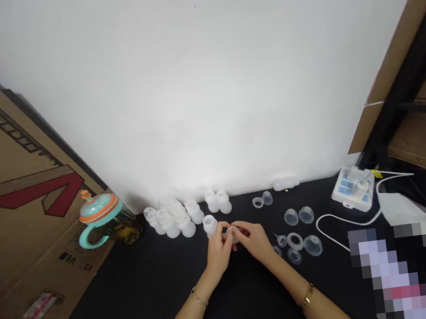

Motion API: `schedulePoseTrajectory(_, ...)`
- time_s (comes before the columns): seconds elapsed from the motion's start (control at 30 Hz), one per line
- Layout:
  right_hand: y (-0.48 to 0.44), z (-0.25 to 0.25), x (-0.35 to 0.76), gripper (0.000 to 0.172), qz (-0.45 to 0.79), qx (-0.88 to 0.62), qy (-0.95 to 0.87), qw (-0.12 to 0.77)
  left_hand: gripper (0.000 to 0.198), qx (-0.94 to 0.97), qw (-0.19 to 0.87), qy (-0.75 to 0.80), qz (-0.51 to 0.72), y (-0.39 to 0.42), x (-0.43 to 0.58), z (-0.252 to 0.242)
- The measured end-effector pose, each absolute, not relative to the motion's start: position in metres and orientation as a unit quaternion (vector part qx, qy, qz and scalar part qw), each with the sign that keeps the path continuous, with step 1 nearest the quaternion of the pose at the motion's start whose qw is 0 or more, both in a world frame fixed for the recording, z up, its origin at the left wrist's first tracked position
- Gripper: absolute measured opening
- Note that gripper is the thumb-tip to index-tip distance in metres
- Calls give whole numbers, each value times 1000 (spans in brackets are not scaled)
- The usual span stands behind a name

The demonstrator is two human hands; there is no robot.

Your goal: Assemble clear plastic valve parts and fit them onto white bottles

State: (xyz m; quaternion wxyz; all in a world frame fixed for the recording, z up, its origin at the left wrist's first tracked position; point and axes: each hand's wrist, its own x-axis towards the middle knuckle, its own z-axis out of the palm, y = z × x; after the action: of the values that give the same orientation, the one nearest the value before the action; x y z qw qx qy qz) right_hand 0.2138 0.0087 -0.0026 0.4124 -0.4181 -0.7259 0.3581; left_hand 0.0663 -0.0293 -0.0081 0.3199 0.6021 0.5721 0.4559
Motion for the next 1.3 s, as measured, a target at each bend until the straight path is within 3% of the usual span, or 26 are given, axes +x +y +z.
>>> schedulePoseTrajectory(0.2,9,-1,216,37,433,-416,-670,437,29,583,335,556,488,-32,69,-8)
schedulePoseTrajectory(0.5,5,5,216,29,304,-404,-744,436,32,561,400,527,497,-29,71,-10)
schedulePoseTrajectory(0.77,7,-3,216,34,317,-415,-740,423,26,538,397,520,531,-31,69,-4)
schedulePoseTrajectory(1.3,5,-8,216,31,205,-402,-791,413,23,536,411,509,533,-29,69,-5)
